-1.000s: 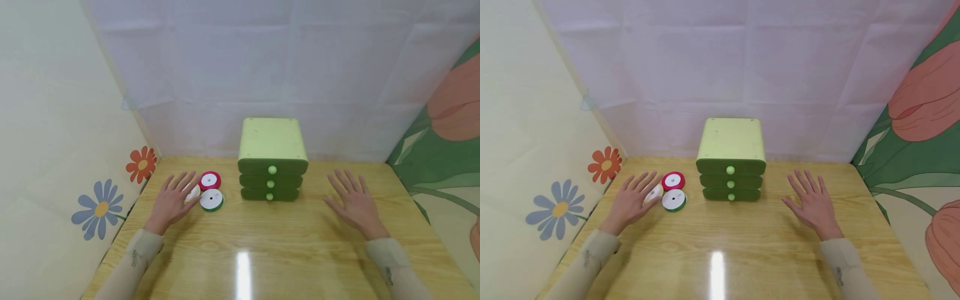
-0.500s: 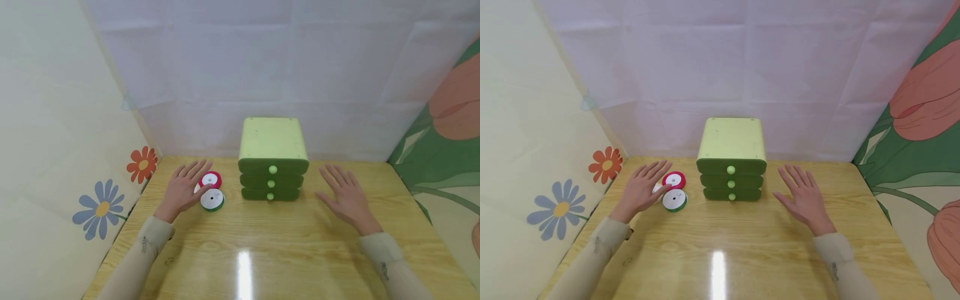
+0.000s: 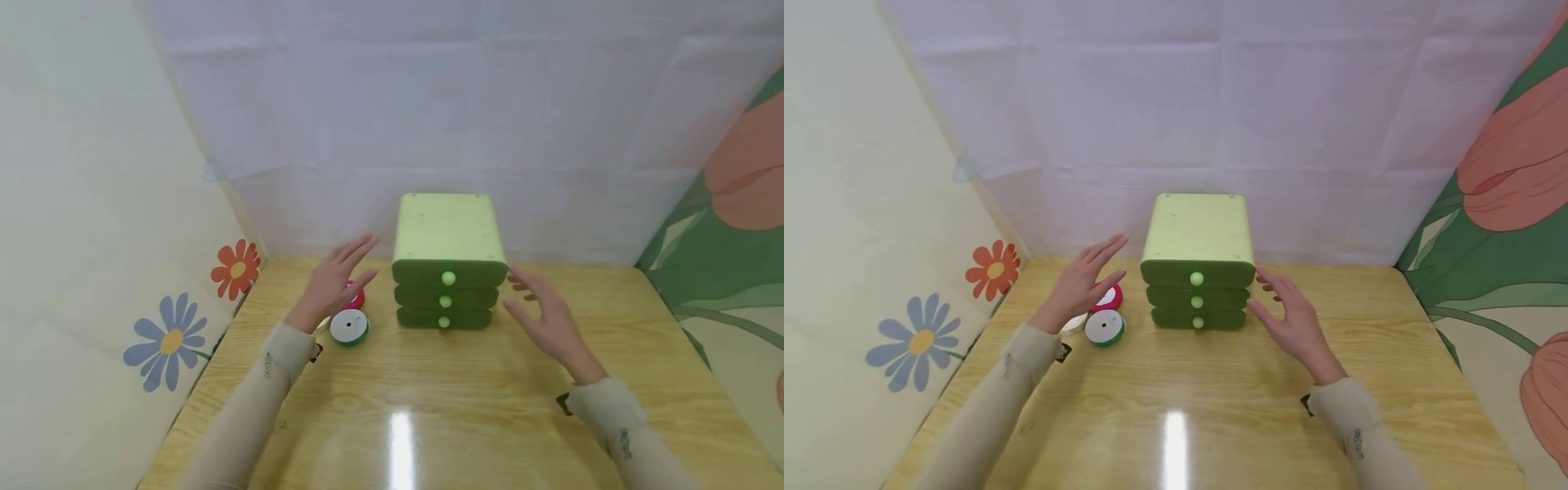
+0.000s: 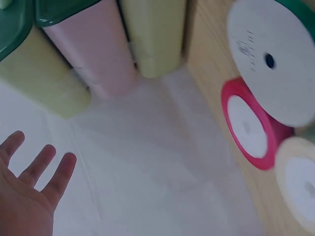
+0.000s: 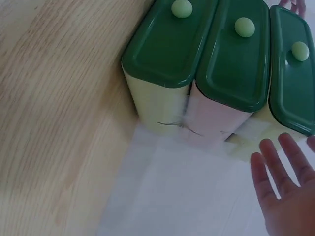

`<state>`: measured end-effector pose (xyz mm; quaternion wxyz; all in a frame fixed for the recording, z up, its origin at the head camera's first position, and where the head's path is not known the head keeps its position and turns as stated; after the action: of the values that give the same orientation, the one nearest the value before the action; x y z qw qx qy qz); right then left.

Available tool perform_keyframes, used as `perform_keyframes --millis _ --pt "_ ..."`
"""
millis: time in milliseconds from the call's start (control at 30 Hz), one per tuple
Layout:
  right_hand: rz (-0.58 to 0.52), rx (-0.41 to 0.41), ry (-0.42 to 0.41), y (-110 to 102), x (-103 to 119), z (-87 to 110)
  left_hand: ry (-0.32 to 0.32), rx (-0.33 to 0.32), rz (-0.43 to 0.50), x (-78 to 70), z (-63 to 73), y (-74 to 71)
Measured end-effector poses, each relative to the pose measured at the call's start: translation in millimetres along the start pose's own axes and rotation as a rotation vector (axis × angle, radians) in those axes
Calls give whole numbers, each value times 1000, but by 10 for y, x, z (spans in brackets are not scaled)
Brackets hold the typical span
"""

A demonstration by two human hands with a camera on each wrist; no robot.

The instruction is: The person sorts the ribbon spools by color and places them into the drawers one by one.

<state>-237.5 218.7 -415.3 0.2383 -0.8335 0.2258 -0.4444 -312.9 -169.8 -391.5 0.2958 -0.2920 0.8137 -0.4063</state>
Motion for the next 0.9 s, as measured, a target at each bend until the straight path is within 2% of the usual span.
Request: perform_keyframes --millis 167,333,433,567,767,900 --pt "-66 -64 -7 30 33 -19 -25 19 162 -74 -132 52" --pt "-38 -92 -44 81 78 -23 -7 29 298 -180 -232 77" --pt "-63 -63 -62 136 107 -40 6 36 344 -227 -276 94" --pt "-140 -1 -39 221 136 -76 21 47 375 -278 -322 109" --pt "-218 71 20 357 190 -144 -16 86 441 -296 -399 138" --pt "-254 107 29 465 224 -185 -15 89 463 -284 -478 164"
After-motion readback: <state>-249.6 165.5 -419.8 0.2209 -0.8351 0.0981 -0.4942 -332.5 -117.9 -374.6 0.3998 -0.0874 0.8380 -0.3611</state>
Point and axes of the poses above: each hand's wrist, its own z-axis away from the middle knuckle, its own y-axis out of the palm, x = y × z, the point moved 4 cm from there along -z, towards the middle knuckle, and after that the axes turned 1 degree about -z, right-handed, at the moved point
